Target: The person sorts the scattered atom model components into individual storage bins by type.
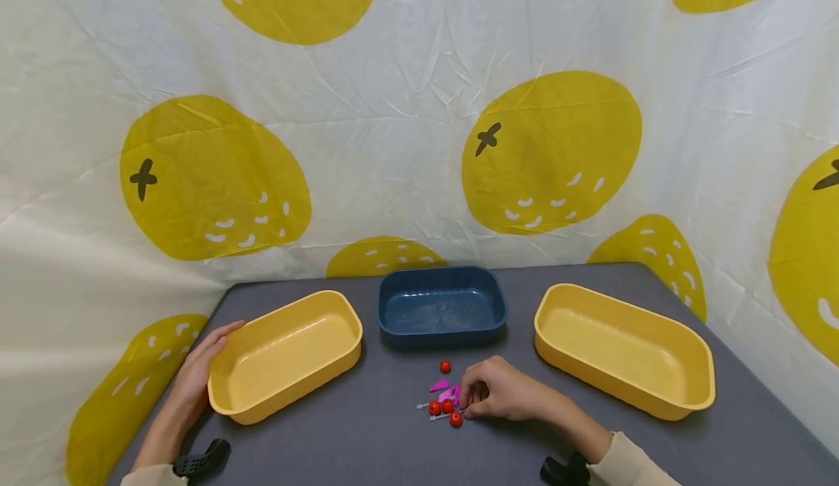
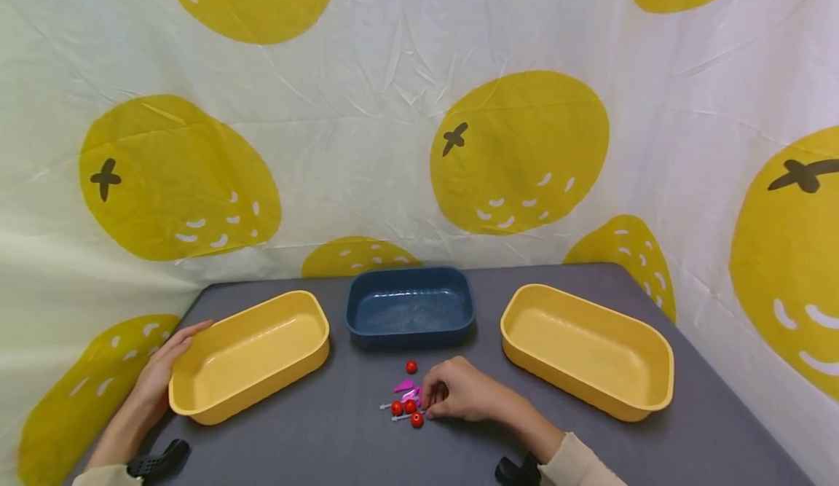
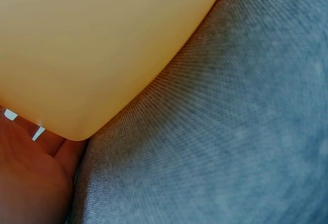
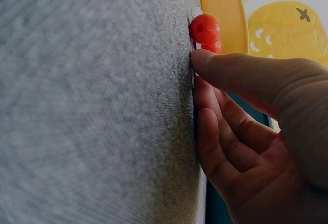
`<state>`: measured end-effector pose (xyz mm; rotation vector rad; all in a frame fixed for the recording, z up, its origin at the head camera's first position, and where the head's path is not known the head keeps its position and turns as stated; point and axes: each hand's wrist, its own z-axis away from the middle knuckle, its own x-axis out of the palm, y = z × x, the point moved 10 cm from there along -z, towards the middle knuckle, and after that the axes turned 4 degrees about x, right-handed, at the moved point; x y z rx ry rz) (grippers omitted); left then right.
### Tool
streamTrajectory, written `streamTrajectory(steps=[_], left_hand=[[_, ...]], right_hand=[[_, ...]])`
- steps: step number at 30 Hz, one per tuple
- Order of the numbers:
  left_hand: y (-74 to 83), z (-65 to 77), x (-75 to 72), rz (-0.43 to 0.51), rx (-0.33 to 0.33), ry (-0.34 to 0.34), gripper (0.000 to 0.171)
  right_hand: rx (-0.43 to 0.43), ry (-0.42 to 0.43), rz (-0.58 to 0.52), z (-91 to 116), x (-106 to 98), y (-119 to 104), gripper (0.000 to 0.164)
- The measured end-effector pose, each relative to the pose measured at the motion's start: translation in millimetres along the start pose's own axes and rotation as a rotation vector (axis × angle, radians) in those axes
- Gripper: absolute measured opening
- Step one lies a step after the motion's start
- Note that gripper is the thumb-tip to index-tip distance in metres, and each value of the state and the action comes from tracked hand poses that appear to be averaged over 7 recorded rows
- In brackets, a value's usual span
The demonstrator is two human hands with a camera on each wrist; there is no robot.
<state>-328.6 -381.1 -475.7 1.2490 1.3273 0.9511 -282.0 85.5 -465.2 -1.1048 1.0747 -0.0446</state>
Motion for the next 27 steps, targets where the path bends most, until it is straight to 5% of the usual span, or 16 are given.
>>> streamTrajectory(steps=[27], left_hand=[[-0.1, 0.5, -0.6, -0.004, -0.004, 0.012, 0.061]], right_hand=[[-0.034, 0.005, 0.046, 2.2, -0.3, -4.5, 0.009]])
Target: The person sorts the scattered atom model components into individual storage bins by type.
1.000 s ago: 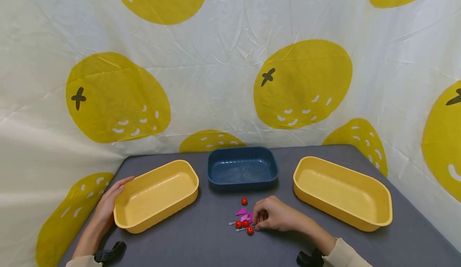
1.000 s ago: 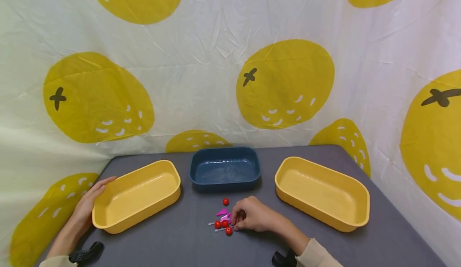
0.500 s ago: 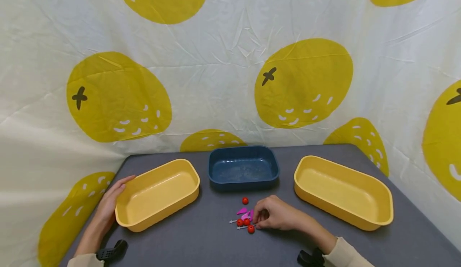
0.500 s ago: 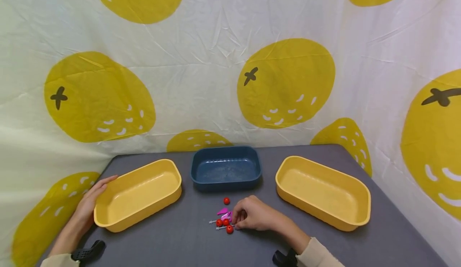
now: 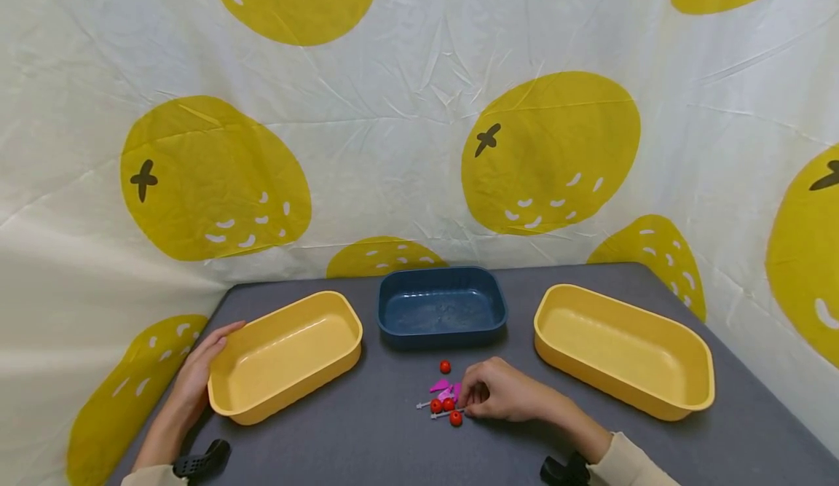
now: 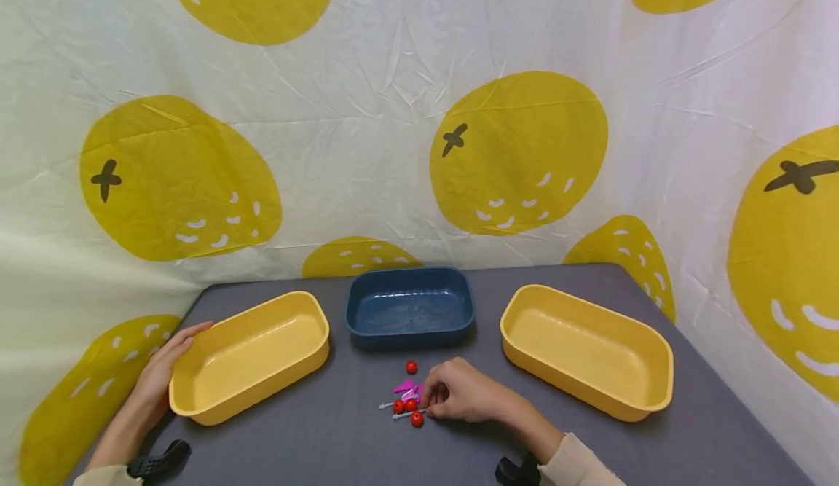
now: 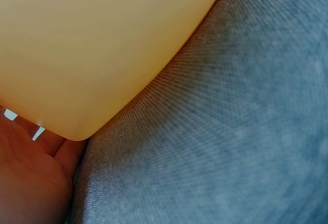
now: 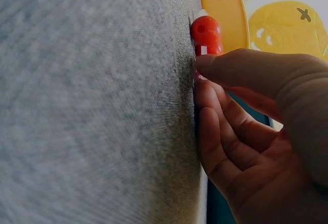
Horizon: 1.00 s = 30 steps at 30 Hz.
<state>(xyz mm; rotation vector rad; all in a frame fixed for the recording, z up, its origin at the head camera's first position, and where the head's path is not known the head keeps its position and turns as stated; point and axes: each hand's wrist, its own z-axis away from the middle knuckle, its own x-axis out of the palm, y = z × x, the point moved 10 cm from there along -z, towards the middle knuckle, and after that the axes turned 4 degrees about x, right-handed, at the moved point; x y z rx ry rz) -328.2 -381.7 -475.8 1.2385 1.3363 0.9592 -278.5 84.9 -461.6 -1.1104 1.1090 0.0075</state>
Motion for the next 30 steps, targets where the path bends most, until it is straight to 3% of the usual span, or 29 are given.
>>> streamTrajectory(steps=[13, 23, 30], left_hand=[[-0.8, 0.4, -0.5, -0.002, -0.008, -0.011, 0.061], [-2.0, -0.6, -0.9, -0.025, -0.027, -0.003, 0.063], [-0.1, 0.1, 0.5, -0.008, 0.006, -0.009, 0.06]], right_hand=[[0.008, 0.008, -0.095, 0, -3, 6, 0.006], [-0.02, 0.066, -0.134, -1, -9, 5, 0.006], [-0.03, 0.088, -0.162, -1, -11, 6, 0.006]])
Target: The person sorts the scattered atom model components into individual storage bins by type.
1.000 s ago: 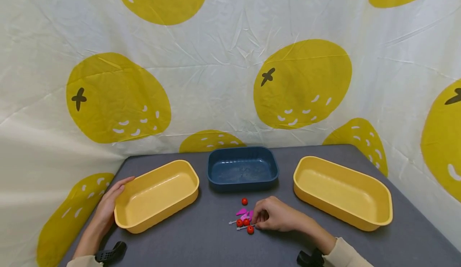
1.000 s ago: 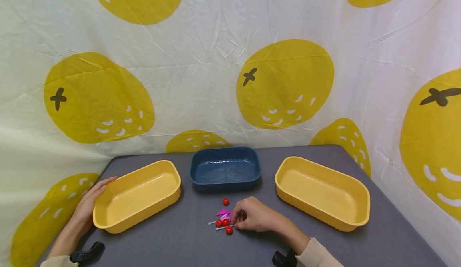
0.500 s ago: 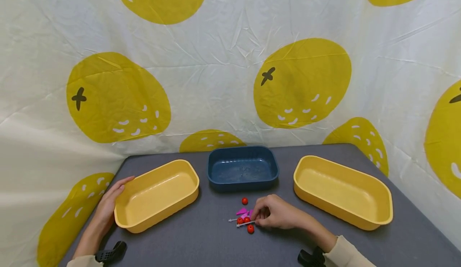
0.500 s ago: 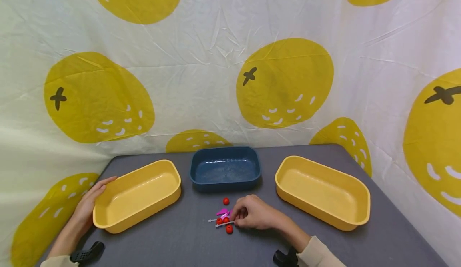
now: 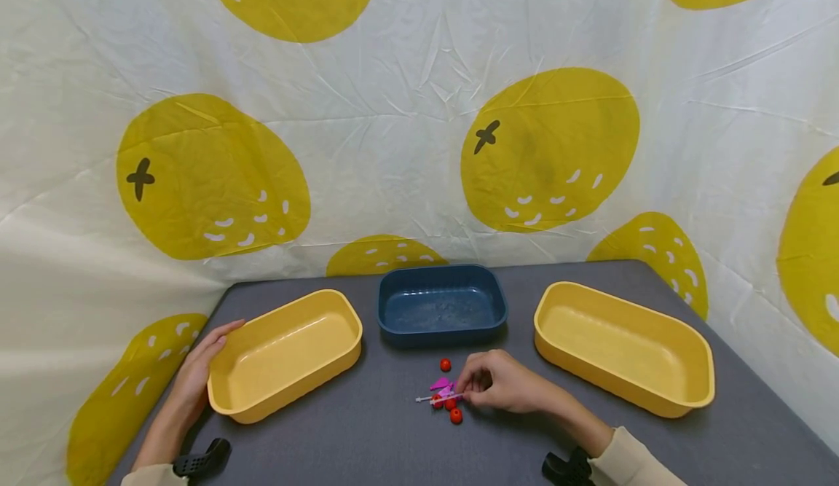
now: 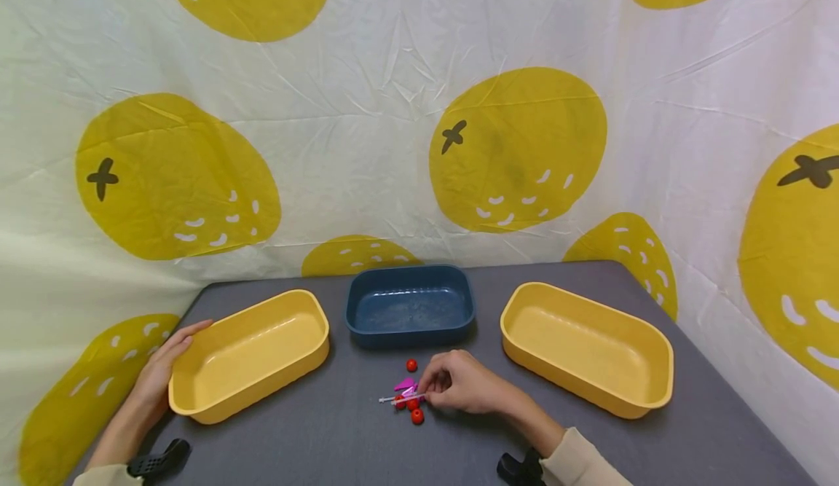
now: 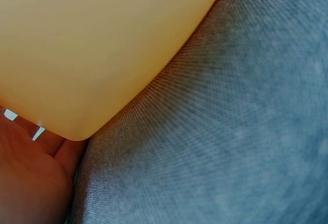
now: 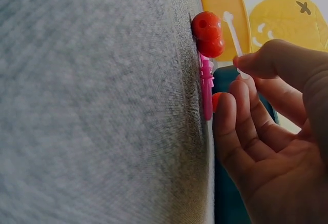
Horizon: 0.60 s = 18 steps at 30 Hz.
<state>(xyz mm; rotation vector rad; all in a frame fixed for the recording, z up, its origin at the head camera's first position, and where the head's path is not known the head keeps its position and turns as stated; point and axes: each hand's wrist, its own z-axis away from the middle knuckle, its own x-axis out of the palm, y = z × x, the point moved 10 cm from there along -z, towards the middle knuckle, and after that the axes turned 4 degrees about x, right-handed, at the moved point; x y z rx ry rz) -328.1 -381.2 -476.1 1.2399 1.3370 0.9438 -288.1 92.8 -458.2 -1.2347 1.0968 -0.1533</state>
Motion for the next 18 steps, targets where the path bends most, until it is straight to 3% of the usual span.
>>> streamTrajectory(steps=[18], left_hand=[[-2.3, -0.7, -0.1, 0.006, -0.026, 0.006, 0.06]], right_hand=[[0.056, 0.048, 0.01, -0.4, -3.2, 3.6, 0.007]])
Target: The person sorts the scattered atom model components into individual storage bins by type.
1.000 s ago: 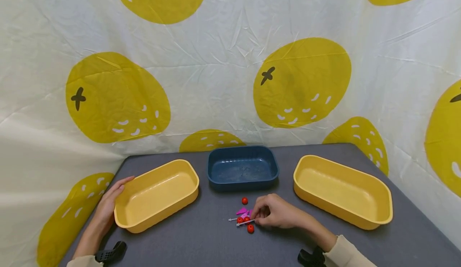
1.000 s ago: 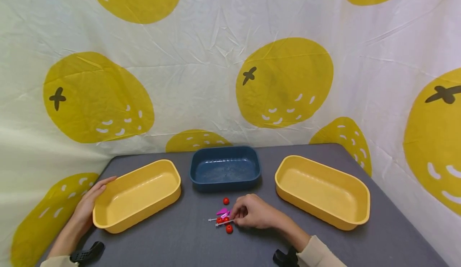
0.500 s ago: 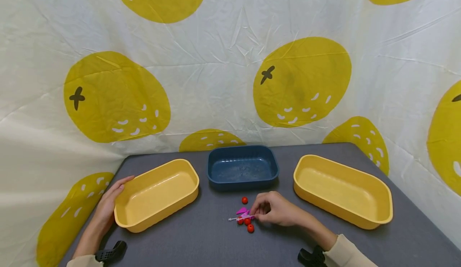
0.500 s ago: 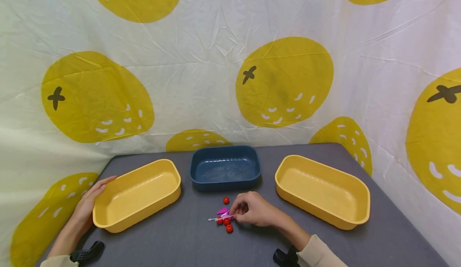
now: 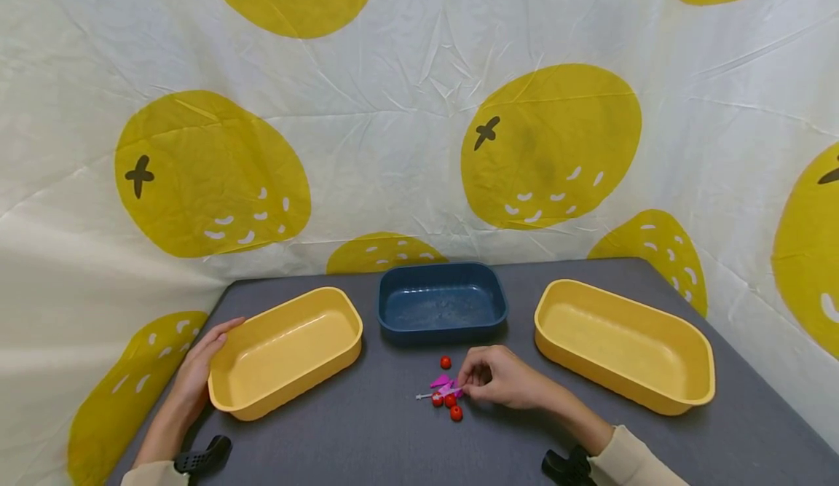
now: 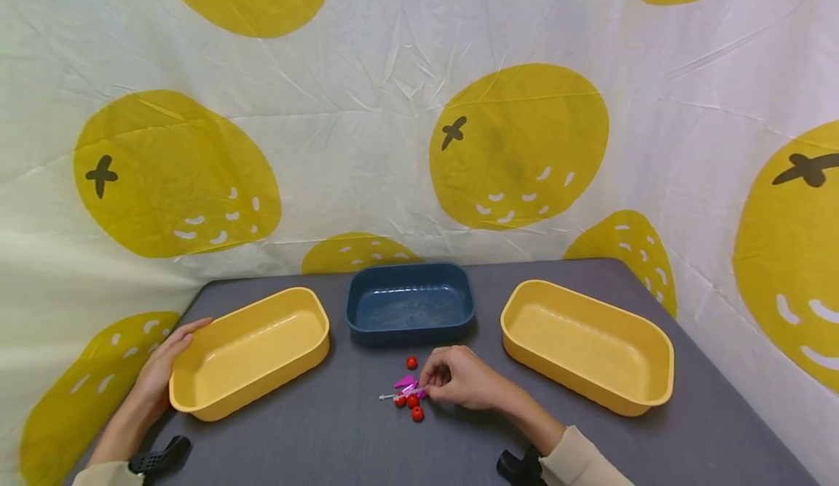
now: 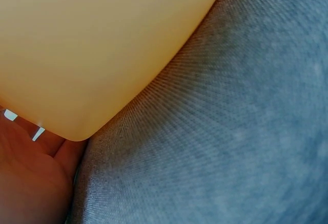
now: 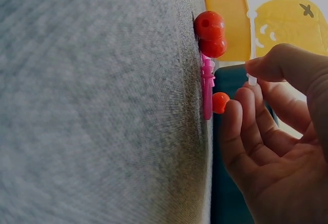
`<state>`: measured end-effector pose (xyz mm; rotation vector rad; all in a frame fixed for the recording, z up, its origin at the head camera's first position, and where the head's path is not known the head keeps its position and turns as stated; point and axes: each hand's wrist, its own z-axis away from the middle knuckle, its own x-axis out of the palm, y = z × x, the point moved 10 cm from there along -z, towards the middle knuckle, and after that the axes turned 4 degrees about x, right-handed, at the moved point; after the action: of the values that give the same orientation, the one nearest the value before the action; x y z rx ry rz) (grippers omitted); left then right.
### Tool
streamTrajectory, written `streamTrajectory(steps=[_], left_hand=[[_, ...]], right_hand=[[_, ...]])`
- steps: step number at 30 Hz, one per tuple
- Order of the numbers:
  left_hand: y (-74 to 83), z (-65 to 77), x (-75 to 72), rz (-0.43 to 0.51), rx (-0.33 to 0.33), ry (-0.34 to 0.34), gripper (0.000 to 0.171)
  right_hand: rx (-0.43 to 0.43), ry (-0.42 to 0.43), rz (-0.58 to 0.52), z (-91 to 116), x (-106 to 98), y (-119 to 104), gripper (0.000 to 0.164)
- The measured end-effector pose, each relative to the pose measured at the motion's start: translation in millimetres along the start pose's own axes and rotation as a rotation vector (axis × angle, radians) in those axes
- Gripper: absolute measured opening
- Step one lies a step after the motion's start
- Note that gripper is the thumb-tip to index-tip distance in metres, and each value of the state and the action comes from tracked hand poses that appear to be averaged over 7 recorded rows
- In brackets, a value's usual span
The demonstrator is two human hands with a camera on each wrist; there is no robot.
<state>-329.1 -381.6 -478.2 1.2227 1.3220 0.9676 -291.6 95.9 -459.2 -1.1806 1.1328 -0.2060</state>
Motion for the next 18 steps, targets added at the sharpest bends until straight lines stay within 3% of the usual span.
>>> streamTrajectory(steps=[18], left_hand=[[2.1, 0.9, 1.3, 0.023, 0.013, -0.001, 0.06]], right_hand=[[0.013, -0.02, 0.003, -0.8, 0.7, 0.4, 0.009]])
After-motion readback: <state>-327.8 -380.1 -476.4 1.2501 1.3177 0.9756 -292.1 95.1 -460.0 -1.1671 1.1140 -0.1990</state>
